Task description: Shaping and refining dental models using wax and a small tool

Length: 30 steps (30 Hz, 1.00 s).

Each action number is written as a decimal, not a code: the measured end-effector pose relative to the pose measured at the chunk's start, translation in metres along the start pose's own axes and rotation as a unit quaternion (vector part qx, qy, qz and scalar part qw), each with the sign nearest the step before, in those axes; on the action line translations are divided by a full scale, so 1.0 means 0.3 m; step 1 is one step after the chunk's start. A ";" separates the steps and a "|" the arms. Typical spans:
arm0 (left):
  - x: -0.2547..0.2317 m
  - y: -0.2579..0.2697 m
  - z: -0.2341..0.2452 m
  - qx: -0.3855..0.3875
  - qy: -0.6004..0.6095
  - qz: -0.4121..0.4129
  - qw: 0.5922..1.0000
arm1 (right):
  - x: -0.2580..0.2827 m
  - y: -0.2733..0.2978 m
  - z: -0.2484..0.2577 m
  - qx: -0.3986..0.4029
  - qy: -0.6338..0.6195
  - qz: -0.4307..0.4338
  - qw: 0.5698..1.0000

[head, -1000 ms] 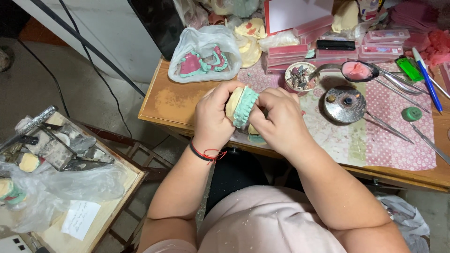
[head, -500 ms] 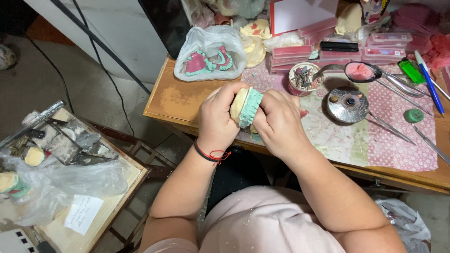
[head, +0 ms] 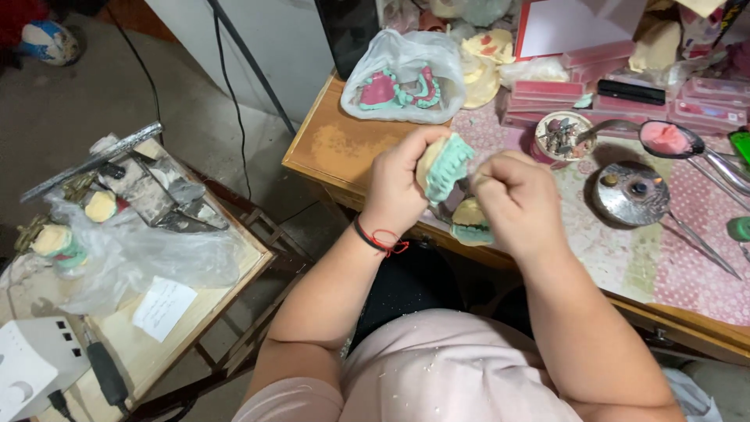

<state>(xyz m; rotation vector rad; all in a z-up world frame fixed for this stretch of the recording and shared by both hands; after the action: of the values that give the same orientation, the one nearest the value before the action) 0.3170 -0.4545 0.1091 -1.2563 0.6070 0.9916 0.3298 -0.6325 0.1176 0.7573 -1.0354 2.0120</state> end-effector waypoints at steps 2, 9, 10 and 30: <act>0.054 -0.014 0.021 -0.011 0.019 0.010 1.000 | -0.012 0.057 0.073 -0.003 0.010 0.001 1.000; 0.282 -0.070 0.110 -0.068 0.092 0.055 0.992 | -0.095 0.527 0.395 -0.072 0.137 -0.159 0.975; 0.290 -0.080 0.118 -0.068 0.091 0.055 0.992 | -0.138 0.560 0.425 -0.072 0.136 -0.159 0.975; 0.170 -0.103 0.153 0.025 -0.266 0.181 0.947 | -0.534 1.470 0.826 0.015 0.449 -0.632 0.632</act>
<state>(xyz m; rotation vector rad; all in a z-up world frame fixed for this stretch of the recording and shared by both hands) 0.3619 -0.3963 0.0926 -0.7877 0.4378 1.5445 0.0994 -1.0751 -0.0629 0.1960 0.2246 0.8282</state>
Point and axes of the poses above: each hand's wrist, its own y-axis away from the middle knuckle, its own z-axis out of the back of the hand, x = y × z, the point moved 3 cm from there along -y, towards the middle knuckle, and after that the axes turned 6 degrees about x, right-handed, at the moved point
